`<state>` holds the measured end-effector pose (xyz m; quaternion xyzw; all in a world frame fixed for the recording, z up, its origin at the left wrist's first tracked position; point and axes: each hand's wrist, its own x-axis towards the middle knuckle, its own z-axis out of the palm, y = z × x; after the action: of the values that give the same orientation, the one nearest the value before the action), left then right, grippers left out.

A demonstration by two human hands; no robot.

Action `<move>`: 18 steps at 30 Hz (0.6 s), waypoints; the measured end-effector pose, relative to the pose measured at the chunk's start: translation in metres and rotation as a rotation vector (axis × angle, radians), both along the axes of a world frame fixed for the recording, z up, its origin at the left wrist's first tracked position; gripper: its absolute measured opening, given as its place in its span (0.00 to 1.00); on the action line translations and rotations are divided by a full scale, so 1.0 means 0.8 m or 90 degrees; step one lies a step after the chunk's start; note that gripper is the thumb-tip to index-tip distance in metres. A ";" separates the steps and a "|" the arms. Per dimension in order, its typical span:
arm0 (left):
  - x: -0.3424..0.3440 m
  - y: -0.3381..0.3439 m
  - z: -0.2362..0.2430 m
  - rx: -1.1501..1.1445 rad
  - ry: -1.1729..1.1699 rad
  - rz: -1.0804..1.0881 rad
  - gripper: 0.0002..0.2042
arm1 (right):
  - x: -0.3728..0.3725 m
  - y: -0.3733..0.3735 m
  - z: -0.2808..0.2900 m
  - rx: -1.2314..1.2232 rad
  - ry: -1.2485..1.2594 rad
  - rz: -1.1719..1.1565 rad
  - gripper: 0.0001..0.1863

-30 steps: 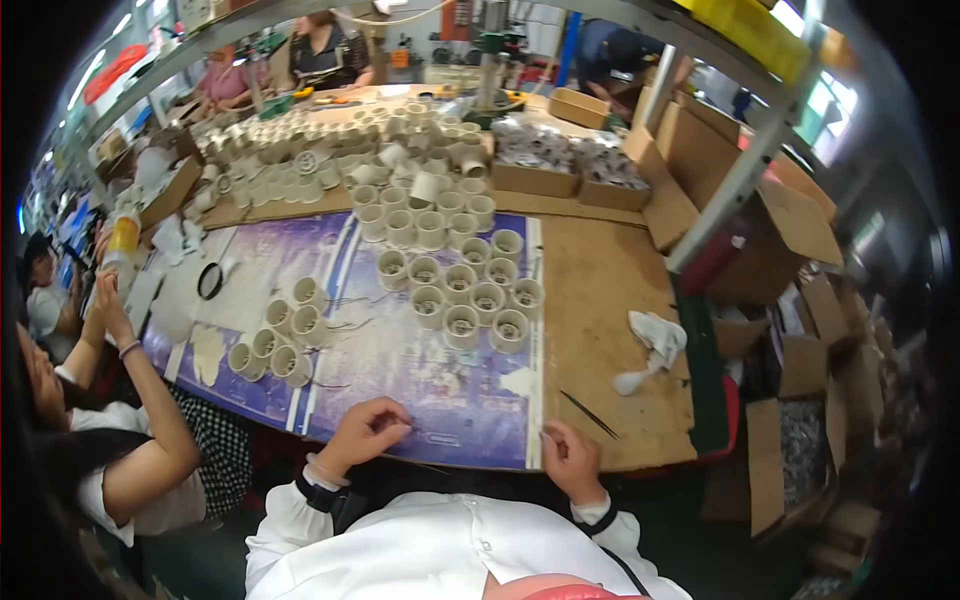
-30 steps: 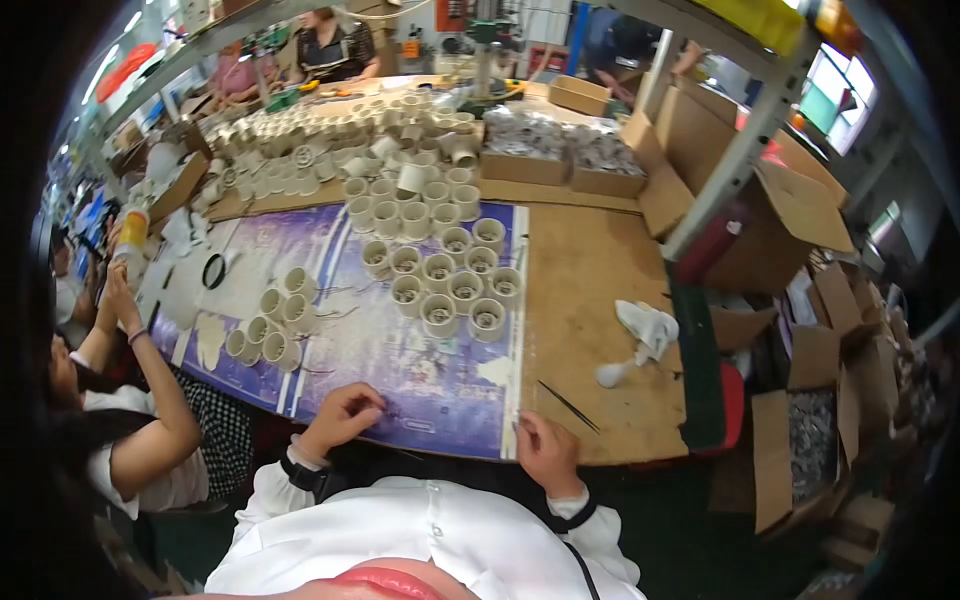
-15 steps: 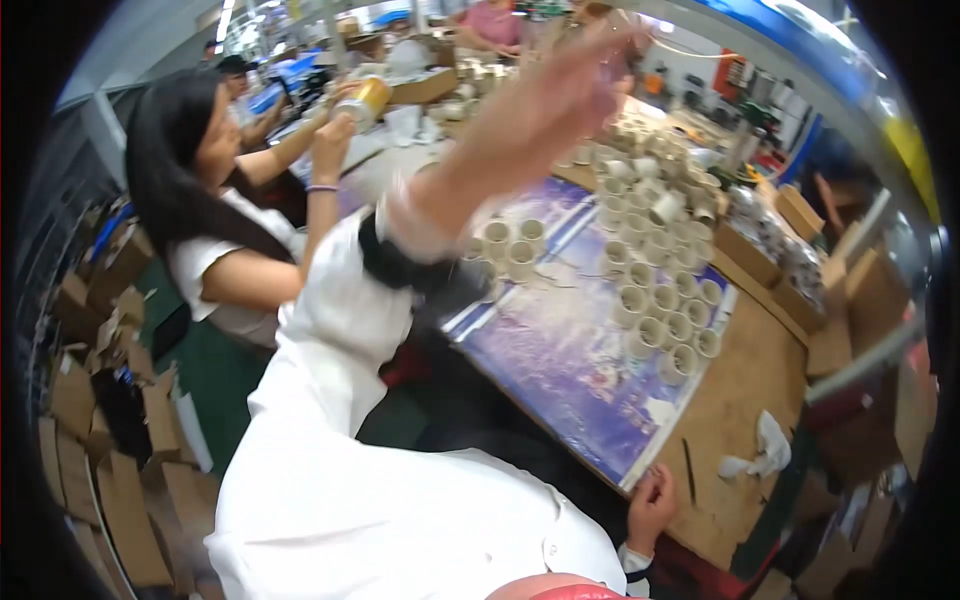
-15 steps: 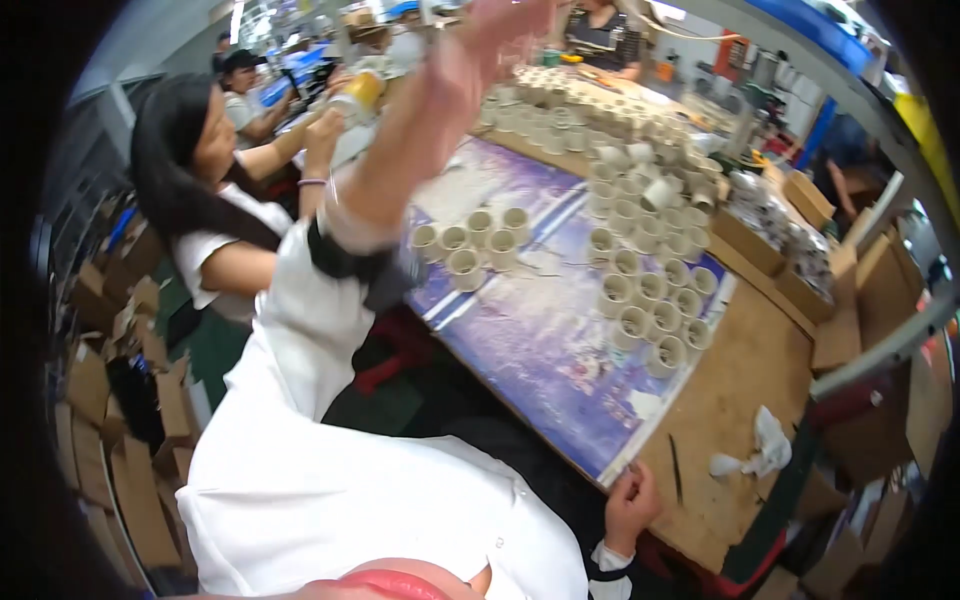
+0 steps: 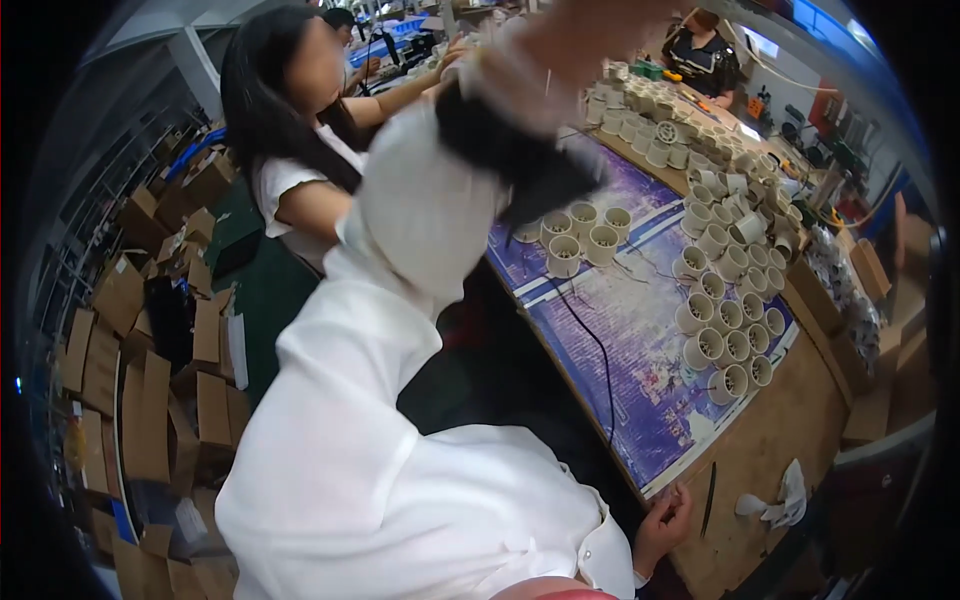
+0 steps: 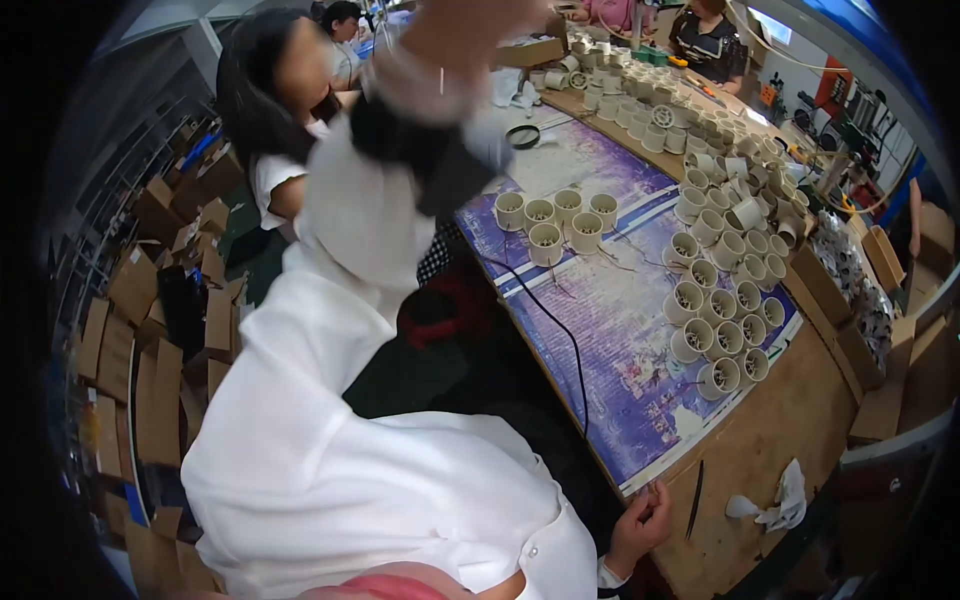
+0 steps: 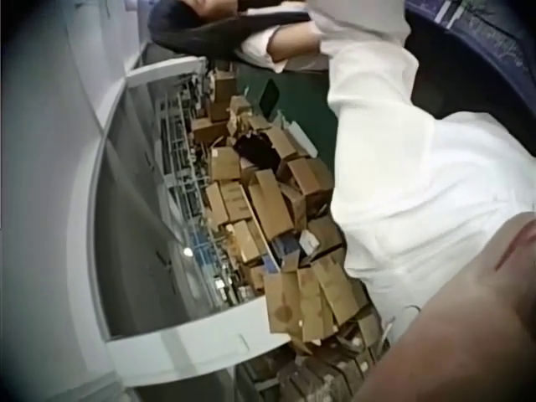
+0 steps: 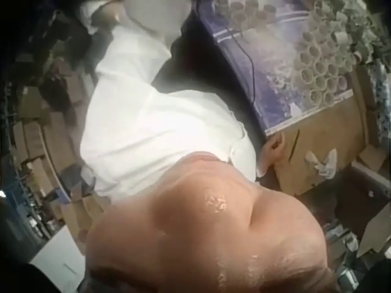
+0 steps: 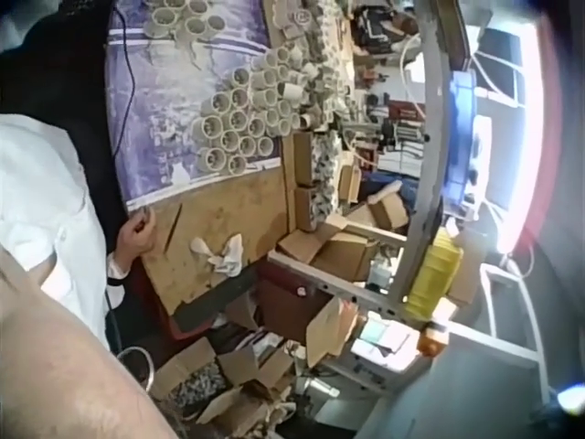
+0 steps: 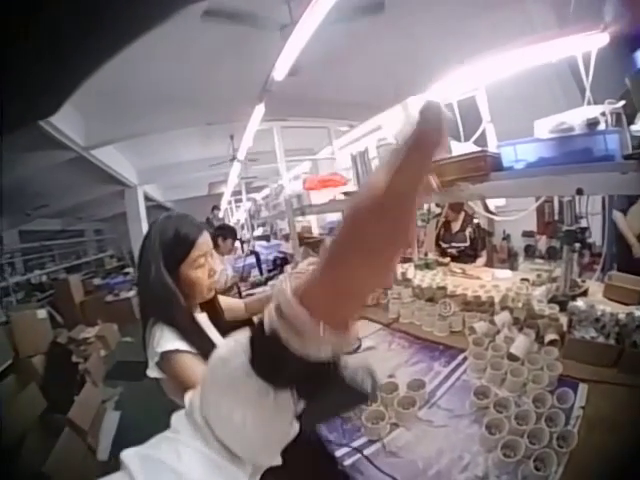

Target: The person picks up a plastic housing and uses tweezers to pull wires through a hole in the side. They then use a small squeeze bottle to apply liquid to the interior of the housing before setting it back down on the table.

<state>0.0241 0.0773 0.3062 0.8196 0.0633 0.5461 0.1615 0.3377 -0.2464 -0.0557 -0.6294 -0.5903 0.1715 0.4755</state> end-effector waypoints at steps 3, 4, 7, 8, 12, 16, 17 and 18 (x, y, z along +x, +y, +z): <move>0.023 -0.123 -0.098 -0.082 0.055 -0.017 0.24 | 0.009 -0.006 -0.005 -0.005 -0.037 0.000 0.11; 0.040 -0.145 -0.139 -0.138 0.003 -0.029 0.21 | 0.009 -0.006 -0.006 0.001 -0.040 -0.001 0.10; 0.038 -0.174 -0.254 -0.528 0.112 -0.234 0.18 | 0.003 -0.004 -0.001 -0.012 -0.036 -0.002 0.10; 0.039 -0.171 -0.288 -0.566 0.187 -0.267 0.19 | 0.001 -0.004 0.003 -0.030 -0.025 -0.023 0.10; 0.042 -0.173 -0.379 -0.658 0.222 -0.223 0.15 | 0.000 0.002 -0.006 -0.003 -0.004 -0.077 0.09; 0.033 -0.165 -0.411 -0.600 0.225 -0.150 0.09 | -0.007 0.011 0.002 -0.009 -0.007 -0.121 0.09; 0.031 -0.164 -0.412 -0.583 0.228 -0.131 0.09 | -0.010 0.013 0.005 -0.026 -0.010 -0.138 0.09; 0.030 -0.162 -0.413 -0.586 0.225 -0.131 0.09 | -0.013 0.015 0.008 -0.028 -0.013 -0.136 0.09</move>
<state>0.0477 -0.0524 -0.0245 0.7452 0.2428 0.2954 0.5463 0.3270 -0.2345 -0.0494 -0.7008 -0.5205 0.1265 0.4711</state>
